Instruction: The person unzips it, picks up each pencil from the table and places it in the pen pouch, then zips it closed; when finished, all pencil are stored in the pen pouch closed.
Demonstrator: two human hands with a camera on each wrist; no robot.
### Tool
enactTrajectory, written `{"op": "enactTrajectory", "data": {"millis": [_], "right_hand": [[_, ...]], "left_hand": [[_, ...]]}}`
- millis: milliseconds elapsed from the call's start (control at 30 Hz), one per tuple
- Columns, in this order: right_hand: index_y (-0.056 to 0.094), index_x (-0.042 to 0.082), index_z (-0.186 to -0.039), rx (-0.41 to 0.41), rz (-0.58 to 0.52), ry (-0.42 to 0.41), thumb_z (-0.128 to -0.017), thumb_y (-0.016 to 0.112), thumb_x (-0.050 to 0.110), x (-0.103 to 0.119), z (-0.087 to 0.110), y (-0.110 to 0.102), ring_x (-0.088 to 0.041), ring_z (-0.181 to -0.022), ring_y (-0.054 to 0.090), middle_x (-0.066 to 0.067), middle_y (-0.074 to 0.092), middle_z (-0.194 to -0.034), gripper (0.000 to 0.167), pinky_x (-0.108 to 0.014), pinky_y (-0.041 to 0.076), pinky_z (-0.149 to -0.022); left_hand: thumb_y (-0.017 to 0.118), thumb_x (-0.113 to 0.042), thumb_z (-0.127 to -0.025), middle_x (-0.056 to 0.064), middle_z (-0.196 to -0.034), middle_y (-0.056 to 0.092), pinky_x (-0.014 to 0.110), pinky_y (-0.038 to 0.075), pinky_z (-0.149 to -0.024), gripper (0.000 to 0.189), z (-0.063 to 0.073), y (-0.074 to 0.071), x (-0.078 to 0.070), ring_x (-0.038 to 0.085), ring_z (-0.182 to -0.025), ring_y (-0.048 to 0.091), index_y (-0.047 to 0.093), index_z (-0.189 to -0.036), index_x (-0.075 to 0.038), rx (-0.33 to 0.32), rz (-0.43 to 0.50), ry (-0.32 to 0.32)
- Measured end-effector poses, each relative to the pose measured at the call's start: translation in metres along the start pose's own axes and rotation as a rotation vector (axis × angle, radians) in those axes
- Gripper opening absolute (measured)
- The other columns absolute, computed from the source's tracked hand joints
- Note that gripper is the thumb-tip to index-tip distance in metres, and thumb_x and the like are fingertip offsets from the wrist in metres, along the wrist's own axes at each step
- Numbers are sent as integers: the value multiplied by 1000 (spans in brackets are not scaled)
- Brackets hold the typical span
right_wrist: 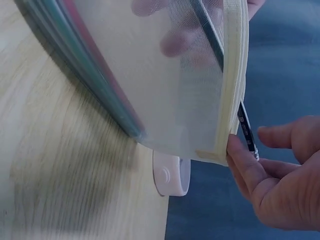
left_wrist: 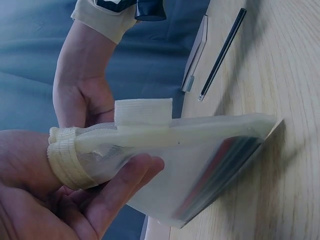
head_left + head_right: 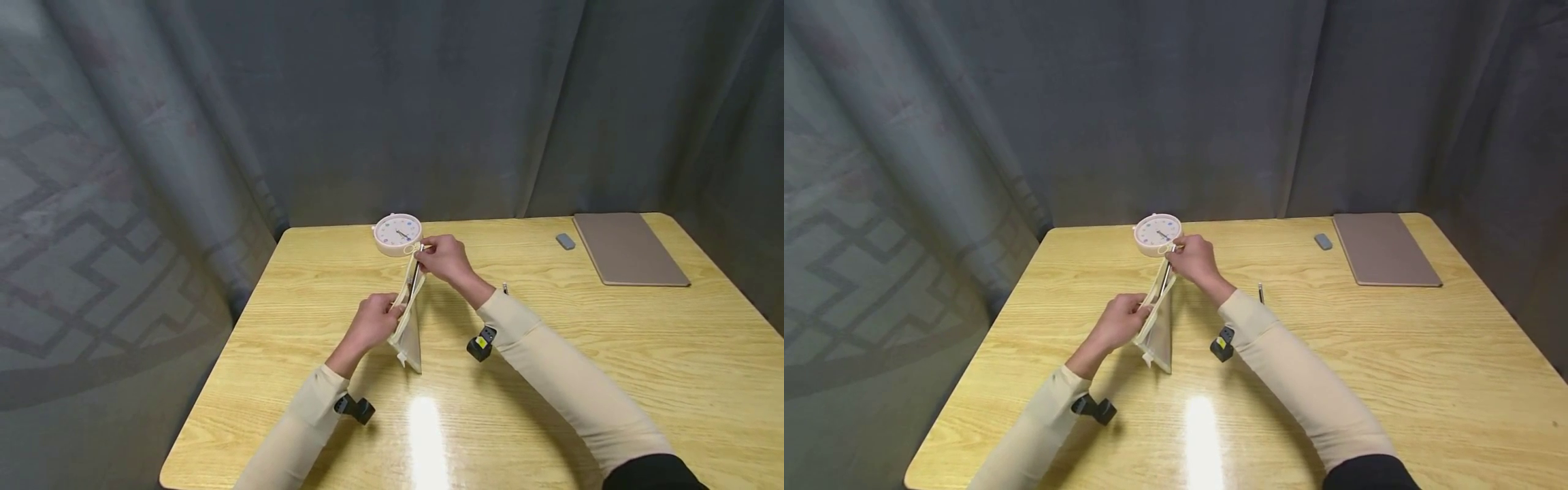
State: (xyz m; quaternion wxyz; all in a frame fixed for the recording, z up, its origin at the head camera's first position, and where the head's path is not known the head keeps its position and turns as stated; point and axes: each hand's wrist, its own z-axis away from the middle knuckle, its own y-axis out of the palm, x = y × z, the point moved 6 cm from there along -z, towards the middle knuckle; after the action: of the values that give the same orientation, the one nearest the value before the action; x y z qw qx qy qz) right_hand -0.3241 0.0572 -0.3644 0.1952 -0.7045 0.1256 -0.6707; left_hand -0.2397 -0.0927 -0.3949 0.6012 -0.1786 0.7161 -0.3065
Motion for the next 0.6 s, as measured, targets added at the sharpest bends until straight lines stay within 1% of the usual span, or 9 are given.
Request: {"op": "enactTrajectory", "data": {"millis": [133, 200, 267, 367, 467, 533, 600], "right_hand": [[65, -7, -132, -2, 81, -43, -98, 64, 9, 4, 2, -3, -15, -75, 73, -20, 75, -103, 38, -16, 48, -60], [67, -7, -129, -8, 109, -69, -97, 64, 8, 6, 2, -5, -18, -75, 74, -20, 76, -101, 36, -16, 48, -60], [70, -8, -124, -15, 140, -93, -96, 64, 7, 7, 2, -8, -17, -70, 74, -19, 77, -96, 33, -17, 48, -60], [73, -7, -117, -22, 190, -124, -93, 64, 6, 7, 1, -12, -10, -60, 69, -17, 77, -86, 29, -17, 48, -59], [76, -6, -107, -27, 253, -134, -89, 63, 6, 6, 0, -15, -5, -54, 64, -12, 75, -76, 25, -19, 47, -58], [76, -5, -105, -16, 282, -132, -88, 62, 6, 5, -1, -16, -5, -53, 64, -11, 75, -74, 25, -20, 47, -59], [77, -5, -108, -2, 311, -133, -89, 60, 6, 5, 0, -15, -6, -54, 64, -11, 75, -75, 27, -21, 46, -60]], "left_hand": [[60, -6, -101, 0, -65, 62, 23, 44, -51, 16, 0, 0, 0, 8, -57, 54, 74, -93, -1, -3, 15, -6], [60, -6, -101, 2, -65, 63, 23, 44, -51, 17, 0, 0, 0, 9, -56, 54, 75, -97, 0, -2, 20, -12], [60, -6, -101, 2, -66, 64, 22, 44, -50, 17, 1, -1, 1, 8, -56, 54, 76, -101, 0, -2, 30, -19], [60, -6, -101, 4, -66, 64, 21, 42, -49, 17, 2, -1, 2, 8, -55, 52, 76, -104, 0, -6, 34, -28], [59, -5, -101, 7, -73, 71, 21, 41, -50, 18, 2, -1, 2, 6, -55, 53, 76, -107, 0, -13, 52, -39], [59, -5, -101, 9, -74, 72, 20, 41, -49, 19, 2, -1, 2, 6, -54, 52, 76, -107, 0, -19, 59, -39], [59, -4, -101, 7, -73, 71, 21, 40, -50, 18, 2, -1, 3, 6, -54, 52, 76, -106, 0, -19, 65, -39]]}}
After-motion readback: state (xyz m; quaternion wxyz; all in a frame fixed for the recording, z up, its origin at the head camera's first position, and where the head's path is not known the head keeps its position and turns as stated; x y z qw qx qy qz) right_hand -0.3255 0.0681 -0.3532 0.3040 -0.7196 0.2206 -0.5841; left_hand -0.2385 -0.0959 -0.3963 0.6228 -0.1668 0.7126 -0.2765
